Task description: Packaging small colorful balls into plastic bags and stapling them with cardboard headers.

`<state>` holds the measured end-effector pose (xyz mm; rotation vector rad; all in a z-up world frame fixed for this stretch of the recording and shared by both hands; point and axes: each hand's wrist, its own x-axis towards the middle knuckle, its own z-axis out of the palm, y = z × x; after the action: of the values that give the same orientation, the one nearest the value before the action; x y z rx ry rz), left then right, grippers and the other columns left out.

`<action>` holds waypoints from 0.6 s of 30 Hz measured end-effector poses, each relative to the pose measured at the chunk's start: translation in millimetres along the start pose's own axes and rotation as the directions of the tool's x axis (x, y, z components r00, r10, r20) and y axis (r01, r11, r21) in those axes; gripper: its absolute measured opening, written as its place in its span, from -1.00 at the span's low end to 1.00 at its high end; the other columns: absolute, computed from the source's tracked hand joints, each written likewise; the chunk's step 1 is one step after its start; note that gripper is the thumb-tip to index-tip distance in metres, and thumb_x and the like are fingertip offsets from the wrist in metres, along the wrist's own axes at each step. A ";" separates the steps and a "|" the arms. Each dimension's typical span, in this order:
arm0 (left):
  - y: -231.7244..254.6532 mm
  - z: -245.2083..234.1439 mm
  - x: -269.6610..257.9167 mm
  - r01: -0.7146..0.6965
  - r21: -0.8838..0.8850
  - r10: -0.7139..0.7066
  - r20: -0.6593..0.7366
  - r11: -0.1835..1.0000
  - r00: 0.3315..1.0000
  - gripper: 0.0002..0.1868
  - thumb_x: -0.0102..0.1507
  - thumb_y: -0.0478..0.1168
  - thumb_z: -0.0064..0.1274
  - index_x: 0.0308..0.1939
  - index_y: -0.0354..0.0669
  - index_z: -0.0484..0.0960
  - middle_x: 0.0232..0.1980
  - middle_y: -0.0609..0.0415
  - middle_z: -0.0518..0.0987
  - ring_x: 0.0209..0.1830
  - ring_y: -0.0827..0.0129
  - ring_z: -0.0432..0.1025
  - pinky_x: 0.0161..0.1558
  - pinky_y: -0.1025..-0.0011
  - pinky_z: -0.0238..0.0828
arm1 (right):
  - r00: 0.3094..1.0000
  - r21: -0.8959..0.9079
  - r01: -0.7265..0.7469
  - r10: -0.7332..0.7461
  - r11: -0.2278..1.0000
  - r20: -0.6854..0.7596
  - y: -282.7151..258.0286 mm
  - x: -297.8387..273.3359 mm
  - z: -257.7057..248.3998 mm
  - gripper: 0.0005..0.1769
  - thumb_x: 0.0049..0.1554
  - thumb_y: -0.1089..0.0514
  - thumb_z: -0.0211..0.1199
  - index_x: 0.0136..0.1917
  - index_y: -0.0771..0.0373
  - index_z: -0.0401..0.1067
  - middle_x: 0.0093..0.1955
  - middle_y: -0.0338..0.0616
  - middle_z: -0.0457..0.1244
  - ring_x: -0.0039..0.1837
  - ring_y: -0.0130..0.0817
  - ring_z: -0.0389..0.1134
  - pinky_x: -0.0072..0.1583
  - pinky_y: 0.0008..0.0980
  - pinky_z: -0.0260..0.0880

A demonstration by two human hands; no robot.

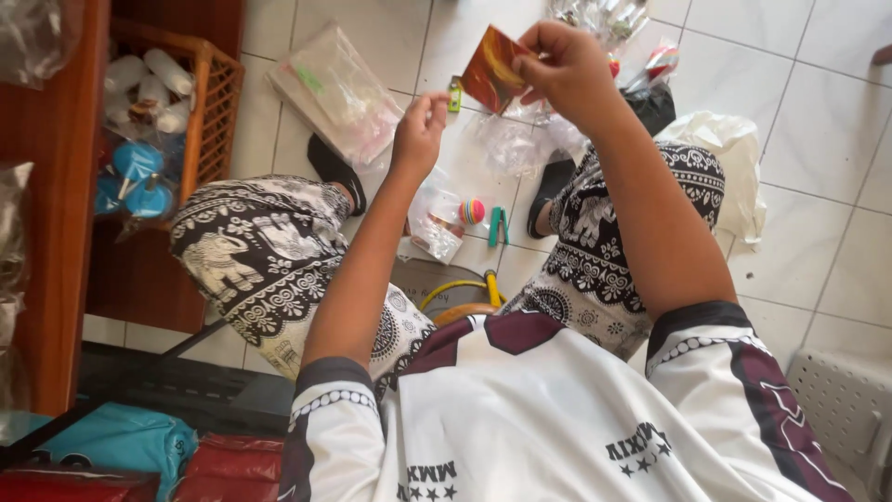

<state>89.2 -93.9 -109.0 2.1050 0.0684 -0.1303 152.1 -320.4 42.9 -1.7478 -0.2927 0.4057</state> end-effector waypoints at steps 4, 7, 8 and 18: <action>84.9 -40.9 -12.7 -0.202 -0.455 0.150 -0.149 0.867 0.977 -0.76 0.40 -0.32 -0.21 0.08 -0.14 0.53 -0.05 0.18 0.56 -0.22 0.53 0.43 -0.12 0.52 0.46 | 1.000 0.009 0.017 -0.017 1.000 0.018 -4.2 0.9 9.1 -0.94 0.30 0.36 0.22 0.05 0.31 0.40 -0.10 -0.20 0.32 -0.16 -0.58 0.36 -0.10 -0.66 0.51; 110.5 -60.4 -22.4 -0.188 -0.546 0.079 -0.217 0.816 0.973 -0.76 0.37 -0.29 -0.15 0.03 -0.15 0.60 -0.13 0.17 0.62 -0.31 0.57 0.43 -0.26 0.57 0.46 | 0.997 0.156 0.041 -0.050 0.987 0.053 -9.8 5.1 9.5 -0.91 0.32 0.32 0.26 0.08 0.32 0.39 -0.08 -0.17 0.32 -0.12 -0.54 0.38 -0.07 -0.63 0.55; 121.1 -68.0 -23.1 -0.190 -0.545 0.079 -0.220 0.817 0.972 -0.76 0.37 -0.29 -0.15 0.03 -0.15 0.60 -0.13 0.17 0.62 -0.31 0.57 0.43 -0.26 0.57 0.46 | 0.997 0.156 0.043 -0.053 0.987 0.055 -14.2 7.4 11.9 -0.91 0.32 0.32 0.26 0.08 0.32 0.39 -0.08 -0.17 0.32 -0.12 -0.54 0.38 -0.07 -0.63 0.55; 128.5 -87.5 -0.6 -0.296 -0.616 0.188 -0.236 0.730 0.954 -0.76 0.19 -0.45 0.25 -0.11 -0.33 0.54 -0.30 0.02 0.65 -0.40 0.52 0.51 -0.32 0.62 0.52 | 0.980 0.672 0.013 -0.144 0.740 0.140 -19.2 27.2 45.7 -0.52 0.25 0.21 0.25 0.40 0.36 0.29 0.26 0.06 0.32 0.13 -0.30 0.41 0.16 -0.45 0.51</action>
<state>107.4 -84.5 45.2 1.3994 -0.0648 0.2017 157.9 -264.7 50.3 -0.9787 -0.3034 0.5338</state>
